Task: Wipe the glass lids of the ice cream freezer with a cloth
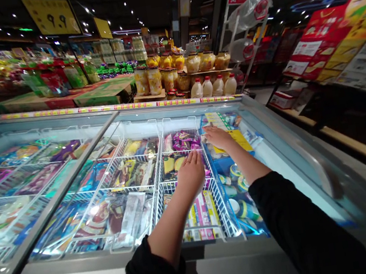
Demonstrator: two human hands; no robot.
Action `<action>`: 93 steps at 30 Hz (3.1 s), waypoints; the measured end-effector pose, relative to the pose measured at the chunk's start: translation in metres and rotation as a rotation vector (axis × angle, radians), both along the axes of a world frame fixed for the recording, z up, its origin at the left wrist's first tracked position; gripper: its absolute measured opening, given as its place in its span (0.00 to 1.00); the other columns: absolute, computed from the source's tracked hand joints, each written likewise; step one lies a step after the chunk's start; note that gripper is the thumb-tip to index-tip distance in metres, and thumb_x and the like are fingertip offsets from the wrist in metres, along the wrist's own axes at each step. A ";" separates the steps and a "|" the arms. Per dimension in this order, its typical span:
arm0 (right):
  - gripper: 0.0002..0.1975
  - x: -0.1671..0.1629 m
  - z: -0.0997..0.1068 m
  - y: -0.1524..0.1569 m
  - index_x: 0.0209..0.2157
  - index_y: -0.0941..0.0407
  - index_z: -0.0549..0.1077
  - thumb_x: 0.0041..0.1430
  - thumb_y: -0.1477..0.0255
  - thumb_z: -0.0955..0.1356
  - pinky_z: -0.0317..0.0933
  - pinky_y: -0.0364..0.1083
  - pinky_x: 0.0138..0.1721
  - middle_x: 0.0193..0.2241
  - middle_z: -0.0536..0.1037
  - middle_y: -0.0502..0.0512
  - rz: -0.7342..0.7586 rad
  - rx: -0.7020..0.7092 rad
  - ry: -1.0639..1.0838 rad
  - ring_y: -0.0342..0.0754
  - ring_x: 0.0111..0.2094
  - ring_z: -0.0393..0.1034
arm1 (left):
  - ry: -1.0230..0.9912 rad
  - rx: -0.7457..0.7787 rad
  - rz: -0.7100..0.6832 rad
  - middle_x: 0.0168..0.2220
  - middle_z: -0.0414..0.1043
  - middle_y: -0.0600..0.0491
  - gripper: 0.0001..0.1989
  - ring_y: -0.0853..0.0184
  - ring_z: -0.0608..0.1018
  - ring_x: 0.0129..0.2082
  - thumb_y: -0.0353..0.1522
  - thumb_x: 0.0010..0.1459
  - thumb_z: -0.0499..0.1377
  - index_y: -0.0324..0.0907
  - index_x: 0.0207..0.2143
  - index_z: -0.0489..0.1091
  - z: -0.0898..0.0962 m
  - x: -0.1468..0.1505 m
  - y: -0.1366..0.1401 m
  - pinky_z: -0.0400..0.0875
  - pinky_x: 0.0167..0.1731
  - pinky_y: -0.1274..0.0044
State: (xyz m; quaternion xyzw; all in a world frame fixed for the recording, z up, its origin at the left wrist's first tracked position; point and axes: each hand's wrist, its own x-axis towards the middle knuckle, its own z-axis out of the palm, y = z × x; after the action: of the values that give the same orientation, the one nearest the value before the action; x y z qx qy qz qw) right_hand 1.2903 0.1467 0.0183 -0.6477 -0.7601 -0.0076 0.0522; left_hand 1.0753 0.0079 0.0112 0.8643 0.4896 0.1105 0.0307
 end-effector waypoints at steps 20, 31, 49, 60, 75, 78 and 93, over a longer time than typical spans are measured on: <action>0.33 0.002 0.005 0.016 0.78 0.62 0.52 0.77 0.65 0.55 0.47 0.58 0.75 0.76 0.58 0.64 -0.080 -0.022 0.016 0.60 0.77 0.50 | -0.045 0.012 0.025 0.76 0.55 0.42 0.29 0.59 0.60 0.76 0.35 0.76 0.50 0.33 0.74 0.60 0.001 -0.001 0.022 0.57 0.74 0.68; 0.32 0.025 -0.017 -0.011 0.76 0.48 0.59 0.76 0.58 0.55 0.44 0.57 0.77 0.76 0.58 0.48 0.306 -0.032 0.112 0.53 0.77 0.48 | -0.022 -0.003 0.027 0.76 0.55 0.43 0.29 0.60 0.59 0.77 0.36 0.77 0.49 0.32 0.74 0.59 0.001 -0.002 0.019 0.53 0.75 0.69; 0.30 0.004 -0.011 0.001 0.76 0.48 0.59 0.77 0.62 0.55 0.45 0.58 0.77 0.76 0.59 0.48 0.281 -0.023 0.086 0.54 0.77 0.47 | -0.049 0.017 0.013 0.76 0.56 0.42 0.29 0.58 0.61 0.76 0.36 0.76 0.49 0.32 0.74 0.60 -0.005 -0.002 0.022 0.57 0.75 0.67; 0.32 -0.013 -0.001 0.067 0.76 0.57 0.60 0.75 0.68 0.55 0.50 0.59 0.75 0.75 0.61 0.55 0.012 0.030 -0.001 0.58 0.75 0.55 | -0.038 -0.018 0.004 0.76 0.53 0.42 0.30 0.59 0.60 0.76 0.36 0.76 0.50 0.30 0.74 0.58 -0.002 -0.003 0.024 0.57 0.74 0.68; 0.33 0.074 -0.007 0.035 0.77 0.52 0.57 0.75 0.61 0.54 0.49 0.62 0.76 0.76 0.58 0.54 0.056 -0.027 0.029 0.59 0.76 0.52 | -0.025 0.009 0.026 0.76 0.55 0.42 0.29 0.59 0.60 0.76 0.35 0.76 0.49 0.32 0.74 0.59 -0.002 -0.001 0.018 0.58 0.74 0.67; 0.32 0.043 -0.002 0.055 0.76 0.59 0.59 0.76 0.65 0.55 0.49 0.58 0.76 0.76 0.58 0.59 -0.038 -0.012 0.011 0.59 0.76 0.53 | -0.054 0.042 0.027 0.76 0.57 0.42 0.29 0.59 0.62 0.75 0.35 0.76 0.50 0.32 0.73 0.60 -0.007 0.000 0.021 0.59 0.74 0.66; 0.31 0.035 -0.014 0.030 0.76 0.52 0.60 0.77 0.64 0.54 0.45 0.57 0.77 0.76 0.59 0.51 0.133 0.015 0.069 0.53 0.77 0.50 | -0.123 0.084 -0.011 0.74 0.60 0.40 0.28 0.56 0.65 0.74 0.34 0.74 0.51 0.33 0.72 0.62 -0.016 -0.002 0.024 0.64 0.72 0.61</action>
State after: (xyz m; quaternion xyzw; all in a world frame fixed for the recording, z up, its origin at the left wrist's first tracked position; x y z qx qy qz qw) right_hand 1.3253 0.1765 0.0047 -0.5951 -0.7992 0.0126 0.0834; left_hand 1.0733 0.0321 -0.0049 0.8592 0.4770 0.1835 0.0250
